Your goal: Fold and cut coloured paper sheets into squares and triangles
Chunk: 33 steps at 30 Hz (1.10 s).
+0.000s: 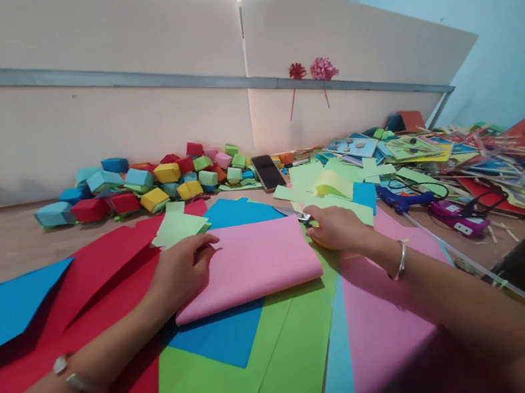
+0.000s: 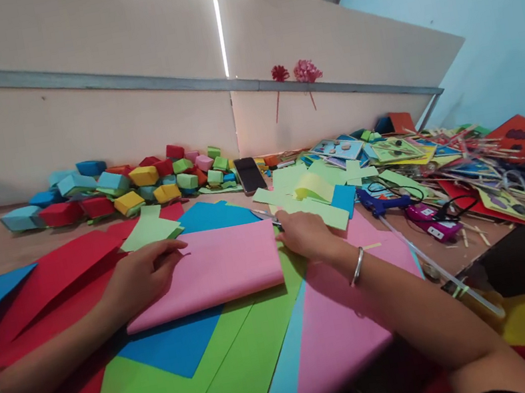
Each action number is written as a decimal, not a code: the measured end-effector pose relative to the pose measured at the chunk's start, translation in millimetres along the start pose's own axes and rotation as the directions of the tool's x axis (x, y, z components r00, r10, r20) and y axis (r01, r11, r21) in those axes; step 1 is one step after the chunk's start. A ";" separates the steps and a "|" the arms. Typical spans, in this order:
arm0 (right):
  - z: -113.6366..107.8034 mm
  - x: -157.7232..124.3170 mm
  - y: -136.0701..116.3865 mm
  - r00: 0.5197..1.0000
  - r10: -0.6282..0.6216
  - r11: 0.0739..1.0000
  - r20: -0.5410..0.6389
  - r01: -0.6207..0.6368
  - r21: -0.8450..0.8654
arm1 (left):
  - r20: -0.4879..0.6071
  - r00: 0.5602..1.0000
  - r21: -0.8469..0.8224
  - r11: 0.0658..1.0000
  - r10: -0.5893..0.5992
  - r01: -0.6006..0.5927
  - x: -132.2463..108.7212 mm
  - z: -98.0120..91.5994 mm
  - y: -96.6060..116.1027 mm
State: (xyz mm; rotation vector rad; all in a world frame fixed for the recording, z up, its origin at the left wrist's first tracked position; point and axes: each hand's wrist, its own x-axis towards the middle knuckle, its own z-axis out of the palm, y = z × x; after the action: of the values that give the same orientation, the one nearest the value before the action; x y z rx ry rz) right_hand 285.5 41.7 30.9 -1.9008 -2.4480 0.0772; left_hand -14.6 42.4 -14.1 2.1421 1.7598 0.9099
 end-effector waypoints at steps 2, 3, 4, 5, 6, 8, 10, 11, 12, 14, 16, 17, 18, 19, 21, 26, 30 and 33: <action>-6.3 2.3 11.5 1.000 -0.014 0.997 0.018 0.016 -0.074 | -0.014 0.999 0.035 0.998 0.050 -0.049 -1.6 1.0 1.1; -8.4 3.0 16.0 0.999 -0.037 0.995 0.028 0.040 -0.088 | -0.015 0.997 0.059 0.996 0.072 -0.071 -2.3 1.5 1.2; -9.7 3.3 19.3 0.997 -0.062 0.994 0.034 0.065 -0.094 | -0.012 0.996 0.081 0.993 0.090 -0.089 -2.9 1.9 1.0; -10.1 3.5 21.4 0.996 -0.081 0.992 0.037 0.084 -0.093 | -0.001 0.995 0.097 0.990 0.104 -0.103 -3.4 2.4 0.4; -9.9 3.7 22.7 0.994 -0.098 0.991 0.042 0.101 -0.089 | 0.014 0.993 0.109 0.987 0.114 -0.115 -3.8 2.8 -0.4; -7.6 4.8 24.3 0.992 -0.112 0.990 0.058 0.117 -0.077 | 0.048 0.990 0.130 0.982 0.129 -0.134 -4.5 3.7 -2.3; -4.0 7.4 27.5 0.994 -0.087 0.993 0.068 0.092 -0.075 | 0.070 0.988 0.155 0.977 0.136 -0.145 -5.3 4.3 -3.2; -2.2 9.2 30.0 0.996 -0.065 0.994 0.058 0.070 -0.079 | 0.073 0.988 0.168 0.975 0.138 -0.148 -5.9 4.3 -2.9; -0.8 11.2 32.9 0.998 -0.043 0.995 0.039 0.046 -0.084 | 0.072 0.988 0.179 0.973 0.137 -0.148 -6.6 4.2 -2.0; -0.1 14.6 37.4 1.000 -0.010 0.997 -0.014 0.009 -0.082 | 0.068 0.990 0.191 0.972 0.125 -0.136 -8.5 3.7 1.3; -2.2 15.7 36.2 0.997 0.012 0.997 -0.082 -0.018 -0.074 | 0.071 0.991 0.197 0.973 0.109 -0.121 -11.2 3.3 5.8; -3.7 14.8 32.4 0.991 0.003 0.999 -0.132 -0.010 -0.053 | 0.074 0.992 0.200 0.973 0.104 -0.117 -12.8 3.3 8.1; -4.9 12.8 26.5 0.979 -0.047 0.999 -0.196 0.046 -0.009 | 0.079 0.992 0.199 0.973 0.103 -0.117 -14.4 3.6 10.2; -5.3 9.7 18.9 0.953 -0.138 0.986 -0.270 0.157 0.048 | 0.083 0.991 0.195 0.973 0.106 -0.121 -16.0 4.1 12.1; -2.5 0.7 0.8 0.825 -0.381 0.867 -0.417 0.475 0.148 | 0.083 0.989 0.172 0.976 0.120 -0.133 -18.4 5.5 14.7; 18.6 -18.9 -29.8 0.689 -0.705 0.690 -0.168 0.721 0.063 | 0.058 0.995 0.093 0.992 0.079 -0.085 -15.6 5.1 12.0; 30.5 -17.7 -28.7 0.747 -0.658 0.752 0.092 0.658 0.030 | -0.064 0.998 0.105 0.994 -0.022 0.029 -3.1 -2.3 -2.3; 35.5 -14.1 -26.2 0.756 -0.647 0.761 0.094 0.647 0.032 | -0.113 0.992 0.100 0.993 -0.056 0.068 5.9 -7.4 -14.5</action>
State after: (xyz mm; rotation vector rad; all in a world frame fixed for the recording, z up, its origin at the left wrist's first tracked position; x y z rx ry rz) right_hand 261.3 21.1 -2.9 -0.9516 -3.0156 0.1449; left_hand -30.1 50.2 -14.2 2.1232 1.9556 0.9572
